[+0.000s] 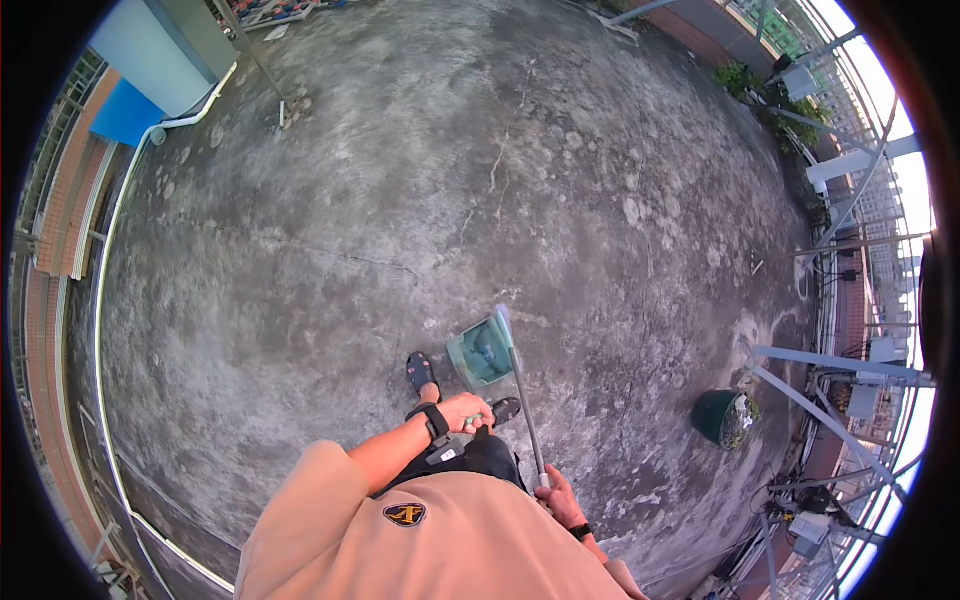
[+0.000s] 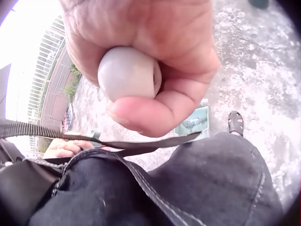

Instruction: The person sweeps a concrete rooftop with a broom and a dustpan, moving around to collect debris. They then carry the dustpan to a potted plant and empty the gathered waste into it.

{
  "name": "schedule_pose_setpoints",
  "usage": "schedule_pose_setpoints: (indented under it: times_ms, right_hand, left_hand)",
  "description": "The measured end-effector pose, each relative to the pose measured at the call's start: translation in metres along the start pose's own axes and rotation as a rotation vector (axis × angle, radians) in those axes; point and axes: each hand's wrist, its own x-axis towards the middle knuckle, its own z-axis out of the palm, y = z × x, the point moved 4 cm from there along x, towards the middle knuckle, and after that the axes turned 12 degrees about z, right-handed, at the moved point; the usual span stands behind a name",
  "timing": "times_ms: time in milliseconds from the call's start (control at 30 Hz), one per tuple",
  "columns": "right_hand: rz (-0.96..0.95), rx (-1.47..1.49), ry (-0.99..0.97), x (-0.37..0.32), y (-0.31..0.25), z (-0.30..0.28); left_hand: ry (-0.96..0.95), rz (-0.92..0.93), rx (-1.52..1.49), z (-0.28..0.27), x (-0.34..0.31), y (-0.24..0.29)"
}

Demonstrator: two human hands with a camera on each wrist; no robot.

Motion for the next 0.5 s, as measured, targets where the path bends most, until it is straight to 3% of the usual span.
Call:
schedule_pose_setpoints:
  times_ms: [200, 500]
  right_hand:
    - [-0.111, -0.023, 0.025, 0.014, -0.092, 0.018]
    - [-0.318, -0.29, 0.058, 0.108, -0.279, 0.023]
  left_hand:
    - [0.009, 0.054, -0.093, -0.036, -0.011, 0.015]
    - [0.091, 0.229, -0.366, -0.079, -0.03, 0.05]
